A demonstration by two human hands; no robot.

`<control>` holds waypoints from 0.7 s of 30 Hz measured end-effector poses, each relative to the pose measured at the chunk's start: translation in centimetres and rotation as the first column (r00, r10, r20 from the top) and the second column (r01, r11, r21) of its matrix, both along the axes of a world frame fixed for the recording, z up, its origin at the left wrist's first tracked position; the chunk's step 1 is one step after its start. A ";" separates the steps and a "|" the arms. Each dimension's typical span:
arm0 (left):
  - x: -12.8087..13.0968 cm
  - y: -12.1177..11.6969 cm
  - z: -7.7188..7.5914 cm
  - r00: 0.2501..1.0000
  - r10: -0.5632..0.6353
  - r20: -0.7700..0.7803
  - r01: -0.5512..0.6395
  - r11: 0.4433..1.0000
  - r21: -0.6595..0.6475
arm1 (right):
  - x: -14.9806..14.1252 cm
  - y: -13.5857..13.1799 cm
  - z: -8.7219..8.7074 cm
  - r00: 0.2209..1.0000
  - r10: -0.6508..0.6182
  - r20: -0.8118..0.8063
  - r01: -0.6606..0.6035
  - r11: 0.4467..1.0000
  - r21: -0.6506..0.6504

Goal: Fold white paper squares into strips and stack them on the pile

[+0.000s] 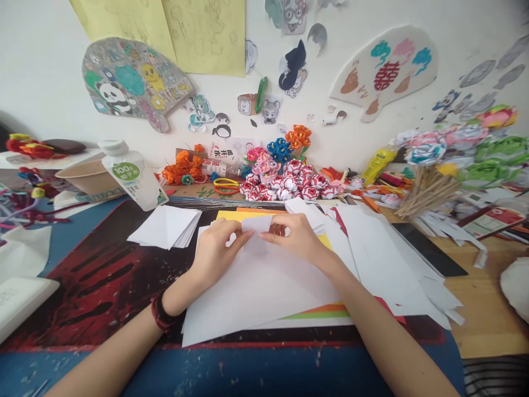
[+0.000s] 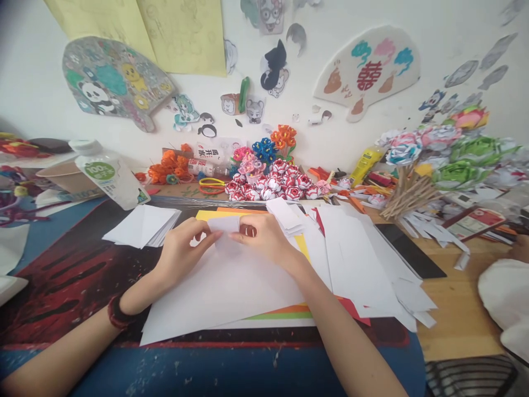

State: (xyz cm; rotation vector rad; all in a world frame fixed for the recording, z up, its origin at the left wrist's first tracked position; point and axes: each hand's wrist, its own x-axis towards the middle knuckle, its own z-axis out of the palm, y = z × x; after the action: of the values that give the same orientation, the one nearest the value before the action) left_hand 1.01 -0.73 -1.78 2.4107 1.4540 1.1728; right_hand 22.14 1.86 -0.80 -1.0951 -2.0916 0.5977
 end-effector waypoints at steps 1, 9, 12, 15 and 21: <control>0.0 0.0 0.1 1.000 -0.008 -0.009 0.008 1.000 0.006 | 0.0 -0.1 0.0 1.000 0.003 0.006 -0.003 1.000 -0.007; -0.1 0.1 0.1 1.000 -0.011 -0.027 0.011 1.000 -0.009 | -0.1 -0.2 0.1 1.000 0.025 0.008 -0.024 0.999 -0.045; -0.1 -0.1 0.3 1.000 -0.008 -0.018 0.008 1.000 -0.021 | 0.0 -0.3 0.1 0.999 0.033 0.009 -0.032 0.999 -0.043; -0.1 -0.2 0.5 1.000 -0.017 -0.008 0.017 0.999 -0.029 | 0.0 -0.3 0.2 0.999 0.038 0.019 -0.037 0.998 -0.041; -0.1 -0.2 0.5 0.999 -0.038 0.010 0.038 0.999 -0.009 | 0.2 0.1 0.0 0.998 0.069 0.003 -0.069 0.996 -0.061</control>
State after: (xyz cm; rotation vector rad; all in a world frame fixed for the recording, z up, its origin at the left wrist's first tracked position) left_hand 0.87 -0.88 -1.33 2.4121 1.4019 1.1653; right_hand 22.36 1.96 -0.80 -1.0625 -2.1356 0.6974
